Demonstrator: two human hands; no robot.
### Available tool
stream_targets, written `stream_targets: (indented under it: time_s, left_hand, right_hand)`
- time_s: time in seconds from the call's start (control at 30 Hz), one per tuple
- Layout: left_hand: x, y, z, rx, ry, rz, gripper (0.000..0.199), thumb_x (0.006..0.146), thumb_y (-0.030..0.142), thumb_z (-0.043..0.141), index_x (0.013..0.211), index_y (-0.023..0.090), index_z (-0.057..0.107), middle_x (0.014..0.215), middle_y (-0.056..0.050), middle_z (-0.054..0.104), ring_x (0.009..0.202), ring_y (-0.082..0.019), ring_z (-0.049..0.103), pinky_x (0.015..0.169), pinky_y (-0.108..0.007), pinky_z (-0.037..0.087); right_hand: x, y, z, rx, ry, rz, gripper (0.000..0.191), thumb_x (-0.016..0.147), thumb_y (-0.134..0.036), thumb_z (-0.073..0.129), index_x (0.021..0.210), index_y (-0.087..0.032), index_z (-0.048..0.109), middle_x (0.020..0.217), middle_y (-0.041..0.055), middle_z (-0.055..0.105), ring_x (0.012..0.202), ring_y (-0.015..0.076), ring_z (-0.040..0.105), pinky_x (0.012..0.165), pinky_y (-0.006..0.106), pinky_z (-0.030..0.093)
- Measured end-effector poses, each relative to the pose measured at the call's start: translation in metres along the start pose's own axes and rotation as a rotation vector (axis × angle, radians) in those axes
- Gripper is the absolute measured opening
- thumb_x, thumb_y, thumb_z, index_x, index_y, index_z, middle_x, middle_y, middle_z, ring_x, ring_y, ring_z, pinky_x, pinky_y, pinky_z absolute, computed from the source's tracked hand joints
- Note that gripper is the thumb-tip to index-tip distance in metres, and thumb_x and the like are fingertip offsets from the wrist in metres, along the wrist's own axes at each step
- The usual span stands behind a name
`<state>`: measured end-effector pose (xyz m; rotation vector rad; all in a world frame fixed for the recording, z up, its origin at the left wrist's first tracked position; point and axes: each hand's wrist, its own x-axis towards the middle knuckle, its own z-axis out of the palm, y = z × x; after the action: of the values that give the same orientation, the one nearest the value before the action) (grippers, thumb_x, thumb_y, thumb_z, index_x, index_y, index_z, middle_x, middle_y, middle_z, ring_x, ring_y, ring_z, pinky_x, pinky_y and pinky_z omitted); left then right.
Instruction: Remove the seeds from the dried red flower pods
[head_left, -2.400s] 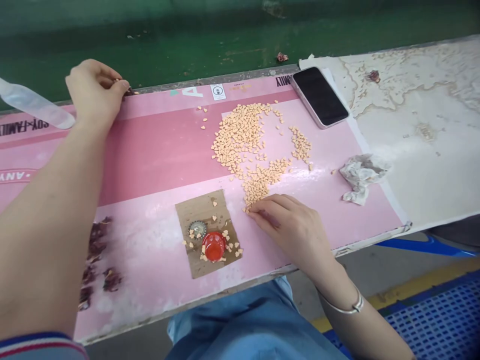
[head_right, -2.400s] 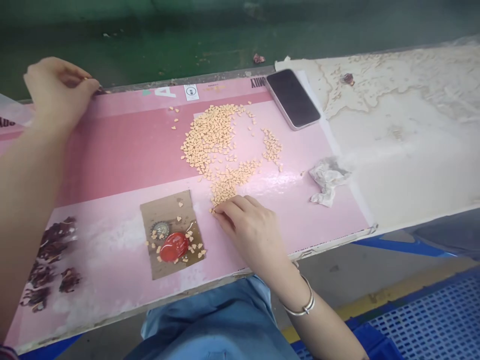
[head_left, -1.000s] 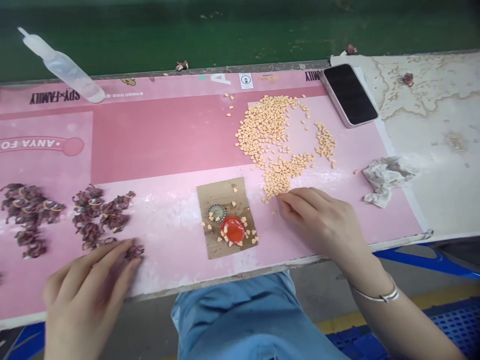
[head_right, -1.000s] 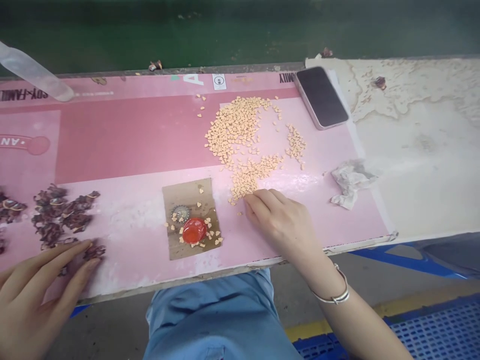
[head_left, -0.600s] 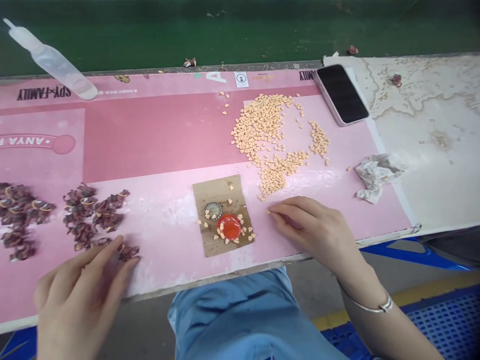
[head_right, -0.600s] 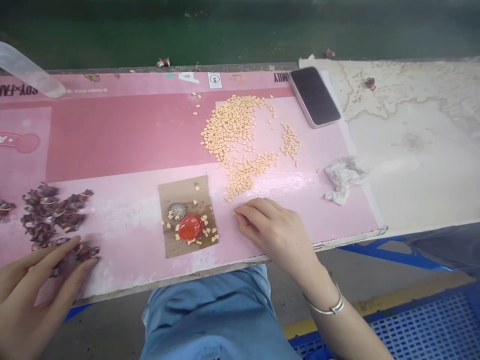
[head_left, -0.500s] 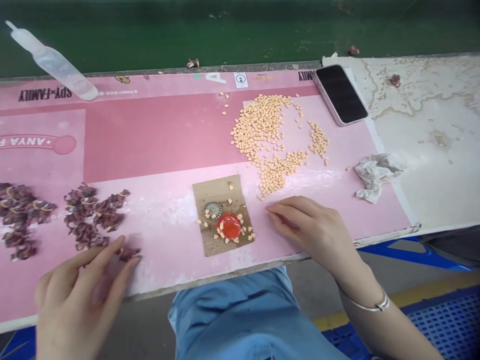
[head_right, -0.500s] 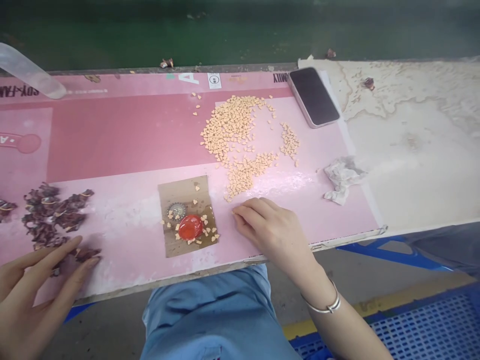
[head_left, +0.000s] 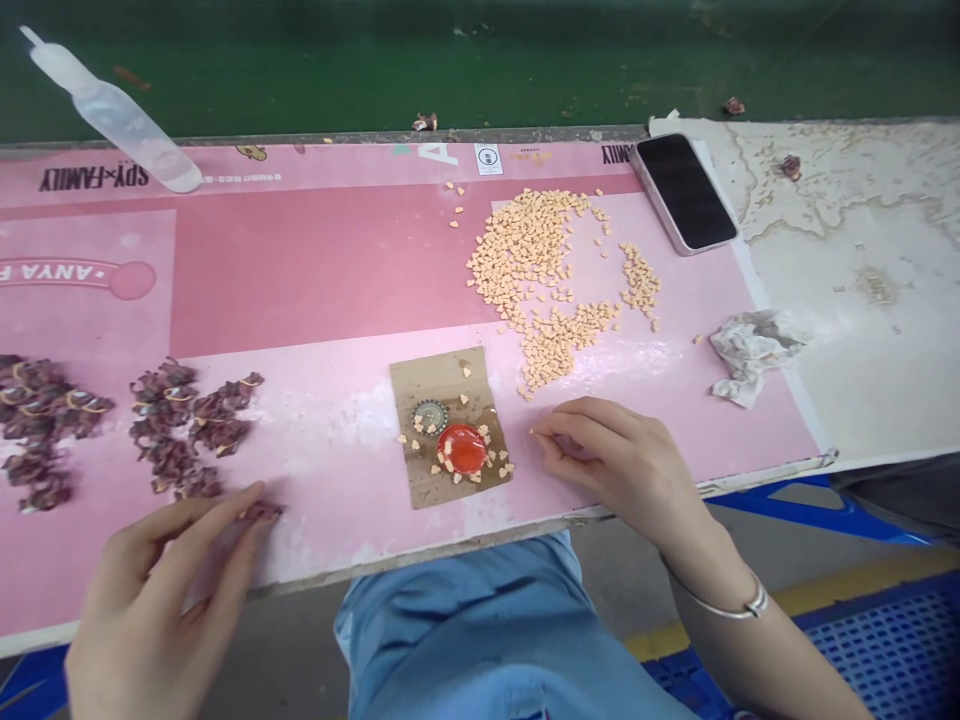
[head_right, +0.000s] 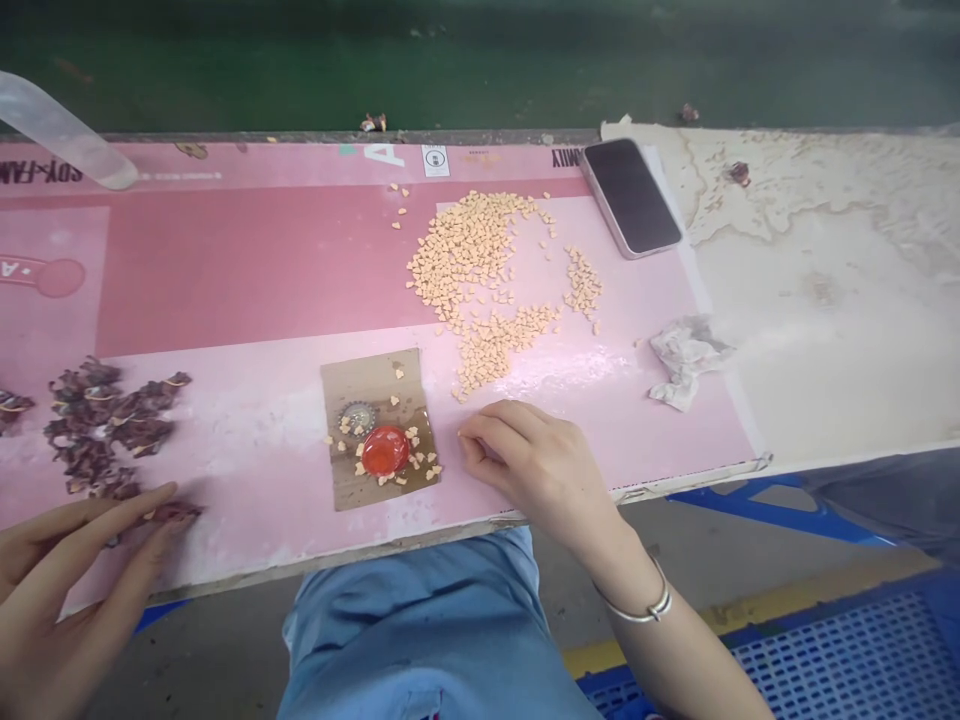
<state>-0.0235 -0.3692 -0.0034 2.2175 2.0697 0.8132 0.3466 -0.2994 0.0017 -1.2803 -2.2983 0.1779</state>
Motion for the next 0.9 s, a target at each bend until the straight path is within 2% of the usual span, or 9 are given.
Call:
stream_targets:
  time_s: [0.13,0.23,0.33,0.47,0.63,0.73,0.8,0.9]
  left_hand:
    - [-0.002,0.001,0.000,-0.038,0.003,-0.030,0.042,0.096,0.030,0.074,0.133,0.049,0.074,0.107,-0.007,0.072,0.088,-0.031,0.070,0.085,-0.052,0.057]
    - [-0.002,0.000,0.002,-0.034,0.011,-0.056,0.032,0.094,0.030,0.076,0.122,0.044,0.080,0.103,-0.007,0.074,0.087,-0.031,0.070,0.088,-0.054,0.058]
    - [-0.002,0.001,0.001,-0.070,-0.007,-0.091,0.023,0.092,0.030,0.077,0.113,0.040,0.082,0.105,-0.007,0.076,0.090,-0.032,0.072,0.093,-0.055,0.058]
    - [-0.003,0.009,-0.002,-0.138,-0.042,-0.090,0.024,0.095,0.026,0.073,0.111,0.042,0.080,0.105,-0.003,0.078,0.093,-0.031,0.073,0.099,-0.055,0.056]
    - [-0.001,0.016,-0.002,-0.112,-0.034,-0.075,0.021,0.094,0.024,0.075,0.106,0.040,0.078,0.098,-0.003,0.078,0.084,-0.030,0.071,0.091,-0.054,0.056]
    - [0.001,0.017,0.000,-0.095,0.023,-0.052,0.013,0.092,0.026,0.079,0.101,0.035,0.076,0.091,-0.003,0.078,0.076,-0.028,0.070,0.078,-0.051,0.057]
    - [0.002,0.022,0.002,-0.120,0.055,-0.066,0.011,0.091,0.027,0.080,0.098,0.033,0.075,0.089,-0.002,0.079,0.076,-0.027,0.072,0.073,-0.049,0.058]
    - [0.003,0.040,0.005,-0.231,0.075,-0.094,0.014,0.090,0.024,0.081,0.099,0.032,0.074,0.095,-0.003,0.079,0.084,-0.027,0.077,0.075,-0.048,0.063]
  right_hand:
    - [0.003,-0.013,0.013,0.233,0.053,0.174,0.019,0.097,-0.012,0.062,0.085,-0.023,0.073,0.076,-0.0002,0.074,0.055,0.0102,0.062,0.051,0.021,0.051]
    - [0.006,-0.017,0.022,0.260,0.068,0.259,0.019,0.095,-0.014,0.062,0.082,-0.022,0.074,0.074,0.0000,0.074,0.054,0.0106,0.060,0.051,0.022,0.052]
    - [0.007,-0.017,0.026,0.245,0.059,0.270,0.018,0.093,-0.013,0.063,0.082,-0.022,0.074,0.074,-0.0003,0.073,0.054,0.0107,0.060,0.051,0.022,0.051]
    - [0.007,-0.016,0.025,0.239,0.052,0.242,0.018,0.092,-0.011,0.062,0.082,-0.022,0.073,0.073,-0.0009,0.072,0.055,0.0105,0.060,0.051,0.020,0.051]
    - [0.007,-0.017,0.026,0.227,0.073,0.232,0.017,0.092,-0.010,0.062,0.083,-0.021,0.071,0.073,-0.0006,0.072,0.056,0.0106,0.061,0.050,0.020,0.050]
    - [0.008,-0.018,0.026,0.246,0.072,0.242,0.017,0.092,-0.010,0.062,0.083,-0.022,0.071,0.073,-0.0007,0.072,0.056,0.0108,0.061,0.050,0.020,0.050]
    - [0.009,-0.018,0.025,0.276,0.078,0.252,0.017,0.092,-0.010,0.063,0.082,-0.021,0.071,0.074,-0.0005,0.073,0.055,0.0106,0.061,0.049,0.021,0.049]
    - [0.012,-0.023,0.017,0.322,0.112,0.260,0.016,0.092,-0.010,0.065,0.082,-0.022,0.070,0.074,-0.0007,0.073,0.054,0.0104,0.060,0.046,0.021,0.048]
